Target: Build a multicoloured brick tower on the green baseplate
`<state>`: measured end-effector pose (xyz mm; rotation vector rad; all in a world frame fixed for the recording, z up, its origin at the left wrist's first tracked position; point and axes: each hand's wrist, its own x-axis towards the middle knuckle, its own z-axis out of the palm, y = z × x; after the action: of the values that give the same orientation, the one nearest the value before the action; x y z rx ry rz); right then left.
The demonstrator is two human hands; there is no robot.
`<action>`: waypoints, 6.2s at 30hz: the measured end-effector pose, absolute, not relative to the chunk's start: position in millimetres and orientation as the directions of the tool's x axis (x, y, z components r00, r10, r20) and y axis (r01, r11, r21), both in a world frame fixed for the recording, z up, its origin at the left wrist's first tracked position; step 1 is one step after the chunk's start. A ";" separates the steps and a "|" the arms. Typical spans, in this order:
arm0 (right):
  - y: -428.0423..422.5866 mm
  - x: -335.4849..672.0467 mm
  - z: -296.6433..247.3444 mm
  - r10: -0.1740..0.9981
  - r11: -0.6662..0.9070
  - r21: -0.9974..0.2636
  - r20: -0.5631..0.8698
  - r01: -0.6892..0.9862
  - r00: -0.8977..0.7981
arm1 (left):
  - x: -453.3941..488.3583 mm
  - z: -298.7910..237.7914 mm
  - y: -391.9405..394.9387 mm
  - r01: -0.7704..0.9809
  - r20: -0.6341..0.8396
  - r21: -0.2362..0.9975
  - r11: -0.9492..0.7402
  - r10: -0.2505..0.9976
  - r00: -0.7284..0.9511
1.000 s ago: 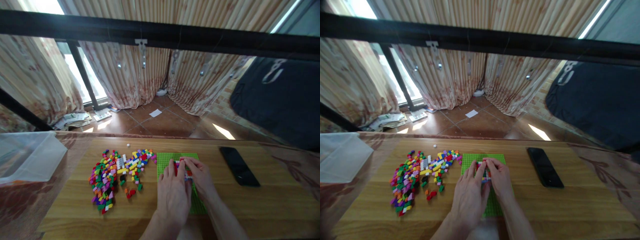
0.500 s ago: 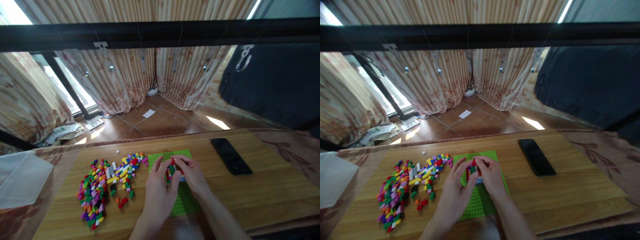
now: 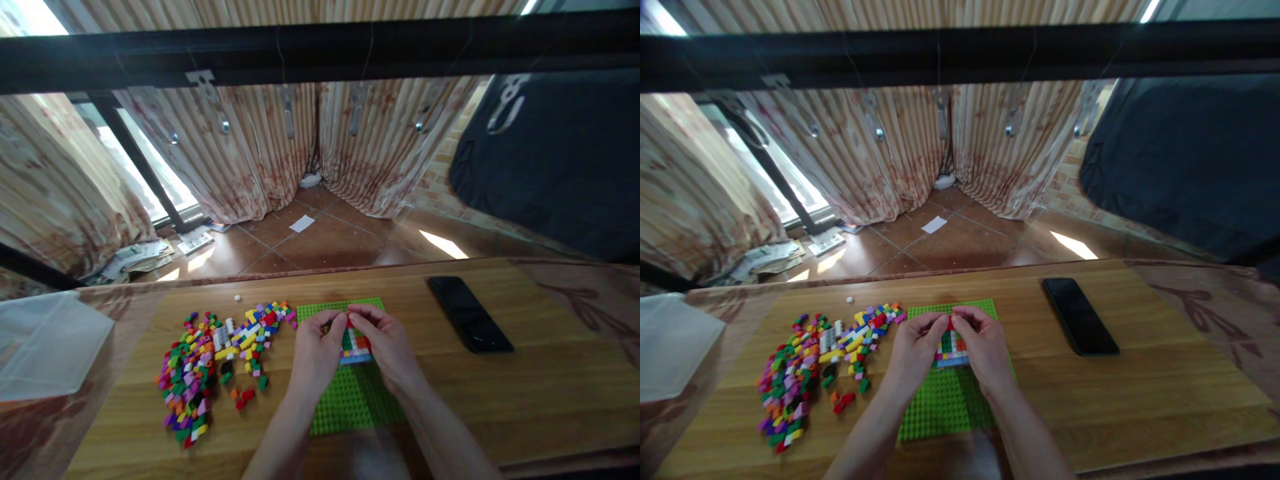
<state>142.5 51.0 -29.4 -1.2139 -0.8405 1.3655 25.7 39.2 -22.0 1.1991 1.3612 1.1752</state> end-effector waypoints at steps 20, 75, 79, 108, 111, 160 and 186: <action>47.9 140.9 -31.4 0.981 -0.140 -0.969 -0.164 -0.203 0.102 | 26.6 -22.7 45.6 -0.101 -0.142 0.987 0.128 0.979 -0.148; 41.8 142.8 -32.6 0.986 -0.147 -0.955 -0.161 -0.257 0.034 | 23.8 -23.1 40.8 -0.109 -0.122 0.988 0.106 0.980 -0.155; 40.8 146.2 -31.8 0.984 -0.171 -0.948 -0.178 -0.270 -0.001 | 24.7 -22.2 40.5 -0.190 -0.184 0.970 0.153 0.970 -0.157; 42.8 145.9 -26.0 0.995 -0.097 -0.988 -0.096 -0.120 -0.013 | 19.2 -23.4 39.3 -0.124 -0.162 0.982 0.144 0.976 -0.146; 43.3 146.9 -26.6 0.998 -0.060 -0.996 -0.059 -0.067 -0.017 | 19.3 -23.6 39.8 -0.124 -0.151 0.983 0.132 0.976 -0.158; 44.6 149.6 -33.6 0.999 0.028 -0.998 0.025 0.057 -0.045 | 17.5 -17.2 39.4 0.037 -0.107 0.993 0.113 0.985 -0.139; 44.3 146.9 -33.5 1.000 0.008 -1.000 0.008 0.019 -0.019 | 21.7 -15.2 38.7 0.065 -0.047 0.996 0.059 0.985 -0.167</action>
<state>146.9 44.3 -33.5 -1.2083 -1.2406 1.2081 21.7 38.7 -15.2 1.1378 1.4081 1.2557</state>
